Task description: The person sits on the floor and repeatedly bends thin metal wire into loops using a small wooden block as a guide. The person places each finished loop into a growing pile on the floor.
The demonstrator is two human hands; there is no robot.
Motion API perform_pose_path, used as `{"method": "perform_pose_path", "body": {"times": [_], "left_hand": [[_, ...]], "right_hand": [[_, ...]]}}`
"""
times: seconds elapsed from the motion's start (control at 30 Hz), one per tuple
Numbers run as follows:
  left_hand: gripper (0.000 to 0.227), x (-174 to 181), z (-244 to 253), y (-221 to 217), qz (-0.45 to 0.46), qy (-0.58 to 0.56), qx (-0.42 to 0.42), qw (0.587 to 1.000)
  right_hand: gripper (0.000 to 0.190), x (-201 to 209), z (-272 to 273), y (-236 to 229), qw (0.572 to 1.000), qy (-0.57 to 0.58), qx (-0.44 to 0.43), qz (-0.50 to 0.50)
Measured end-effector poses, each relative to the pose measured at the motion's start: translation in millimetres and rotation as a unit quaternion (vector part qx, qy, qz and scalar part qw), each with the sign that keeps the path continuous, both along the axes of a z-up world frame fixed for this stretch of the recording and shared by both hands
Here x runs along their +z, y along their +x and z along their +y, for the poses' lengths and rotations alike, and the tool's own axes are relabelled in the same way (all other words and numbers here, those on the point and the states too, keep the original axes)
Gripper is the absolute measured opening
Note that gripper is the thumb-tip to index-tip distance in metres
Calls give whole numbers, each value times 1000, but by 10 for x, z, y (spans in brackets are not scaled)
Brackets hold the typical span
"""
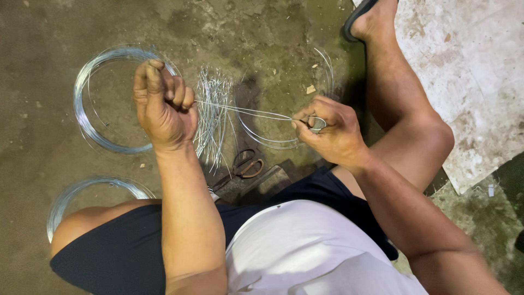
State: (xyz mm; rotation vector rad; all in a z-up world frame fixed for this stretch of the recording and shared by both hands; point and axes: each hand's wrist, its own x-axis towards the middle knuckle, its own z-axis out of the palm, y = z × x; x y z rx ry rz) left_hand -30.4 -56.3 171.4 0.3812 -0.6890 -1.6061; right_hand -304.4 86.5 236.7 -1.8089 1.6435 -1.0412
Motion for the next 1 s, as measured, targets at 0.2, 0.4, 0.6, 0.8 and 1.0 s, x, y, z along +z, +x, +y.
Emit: {"method": "perform_pose_path", "body": {"times": [0.2,0.4,0.6,0.8,1.0], "left_hand": [[16,-21,-9,-6,-2,-5,-2,1000],[15,-48,-37,-288,-88,21,59,994],[22,-34,313,-820,-413,-69,242,875],[22,50,651,-1138,-646,-384,171,638],[24,-101,630,-1137,-547,-117,-122,820]], "right_hand": [[10,-53,58,-46,998,51,-19,-29],[3,-470,12,-158,973,126,-59,-181],[3,-990,-76,-290,934,169,-136,-283],[1,-1085,-106,-269,935,171,-132,-283],[2,-976,-83,-292,955,185,-59,-224]]}}
